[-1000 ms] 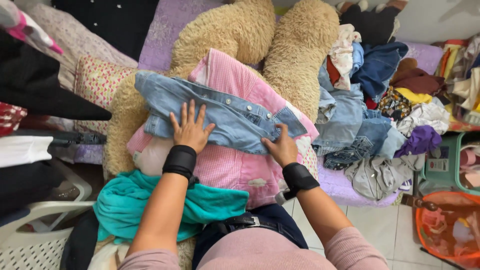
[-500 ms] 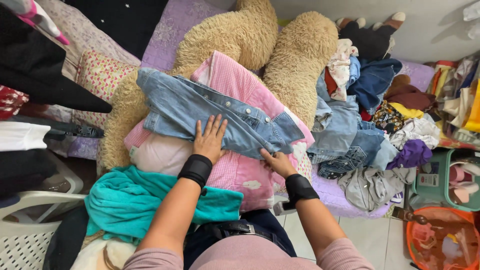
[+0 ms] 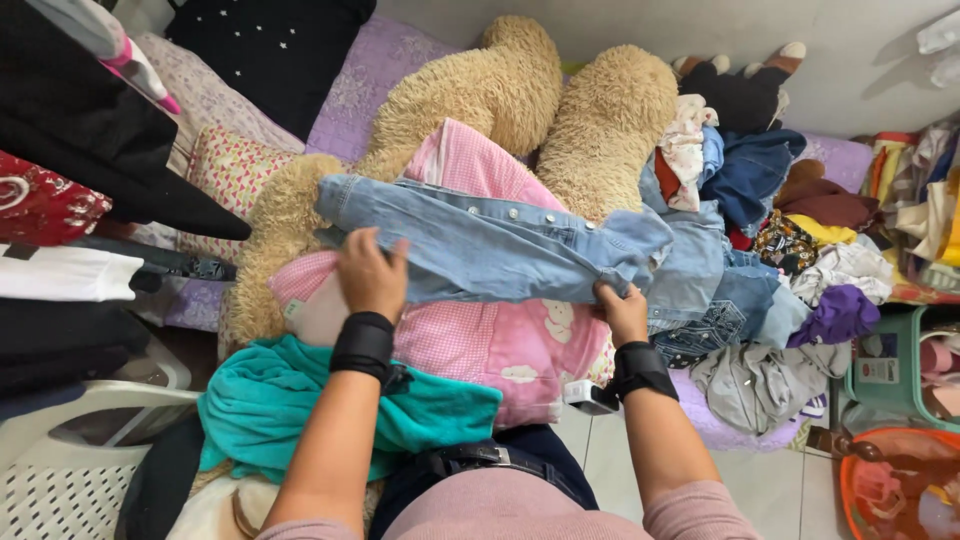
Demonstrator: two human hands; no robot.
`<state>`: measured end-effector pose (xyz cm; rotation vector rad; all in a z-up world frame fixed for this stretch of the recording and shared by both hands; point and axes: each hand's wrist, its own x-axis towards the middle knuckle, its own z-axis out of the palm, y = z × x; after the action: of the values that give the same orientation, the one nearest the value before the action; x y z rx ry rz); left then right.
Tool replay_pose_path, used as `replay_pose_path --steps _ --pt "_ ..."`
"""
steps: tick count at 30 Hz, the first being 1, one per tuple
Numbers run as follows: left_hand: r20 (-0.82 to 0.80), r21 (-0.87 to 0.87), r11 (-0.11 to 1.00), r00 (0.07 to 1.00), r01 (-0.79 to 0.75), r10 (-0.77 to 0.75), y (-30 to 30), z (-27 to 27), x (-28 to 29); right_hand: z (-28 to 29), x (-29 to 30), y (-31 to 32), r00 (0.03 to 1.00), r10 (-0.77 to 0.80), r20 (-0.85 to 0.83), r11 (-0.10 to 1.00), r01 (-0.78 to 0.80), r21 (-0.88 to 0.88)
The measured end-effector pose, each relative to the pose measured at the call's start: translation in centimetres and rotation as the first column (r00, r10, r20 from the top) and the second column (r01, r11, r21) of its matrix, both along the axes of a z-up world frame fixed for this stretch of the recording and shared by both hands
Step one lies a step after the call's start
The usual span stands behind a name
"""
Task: Folding various items of clothing and organizing them on a shelf.
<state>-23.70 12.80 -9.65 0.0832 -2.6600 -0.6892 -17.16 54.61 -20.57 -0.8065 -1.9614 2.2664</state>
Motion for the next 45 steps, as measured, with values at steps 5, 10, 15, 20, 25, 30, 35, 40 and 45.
replay_pose_path --steps 5,10,15,20,25,30,35,40,45 --pt "0.541 0.049 0.898 0.767 -0.437 0.344 -6.8 -6.8 -3.4 3.2 0.4 -2.5 0.991 0.039 0.129 0.988 -0.019 -0.156" --pt "0.585 0.021 0.910 0.743 -0.414 0.324 -6.8 -8.3 -4.8 4.8 0.7 -4.7 0.912 0.047 0.407 0.999 -0.034 -0.038" --pt "0.528 0.194 0.869 0.796 -0.454 0.298 -4.8 -6.1 -4.9 4.0 0.2 -7.1 0.996 -0.080 -0.042 0.372 0.069 0.926" --pt "0.312 0.307 0.880 0.912 -0.361 0.266 -5.4 -9.6 -5.2 11.0 -2.0 -16.0 0.863 0.505 -0.008 0.205 -0.111 0.973" --pt "0.111 0.495 0.857 0.989 -0.141 0.099 -3.7 -3.3 -3.4 10.0 -3.6 -20.8 0.712 0.655 0.254 0.057 -0.381 0.923" --pt "-0.208 0.544 0.779 0.949 0.313 -0.236 -2.2 1.1 -1.8 7.1 -6.0 -18.6 0.818 0.574 -0.039 0.431 -0.262 0.864" --pt "-0.243 0.717 0.568 0.908 0.404 -0.340 -1.4 0.4 -2.4 11.2 -9.5 -16.7 0.834 0.550 0.043 0.554 -0.402 0.729" --pt "-0.107 0.732 0.637 0.964 0.241 -0.243 -2.2 -0.9 -2.2 10.7 -10.4 -14.9 0.688 0.700 0.191 0.307 -0.531 0.790" --pt "-0.008 0.242 0.970 0.999 -0.029 0.032 -2.0 1.9 0.0 14.8 -7.5 -13.4 0.475 0.880 -0.025 0.287 -0.488 0.824"
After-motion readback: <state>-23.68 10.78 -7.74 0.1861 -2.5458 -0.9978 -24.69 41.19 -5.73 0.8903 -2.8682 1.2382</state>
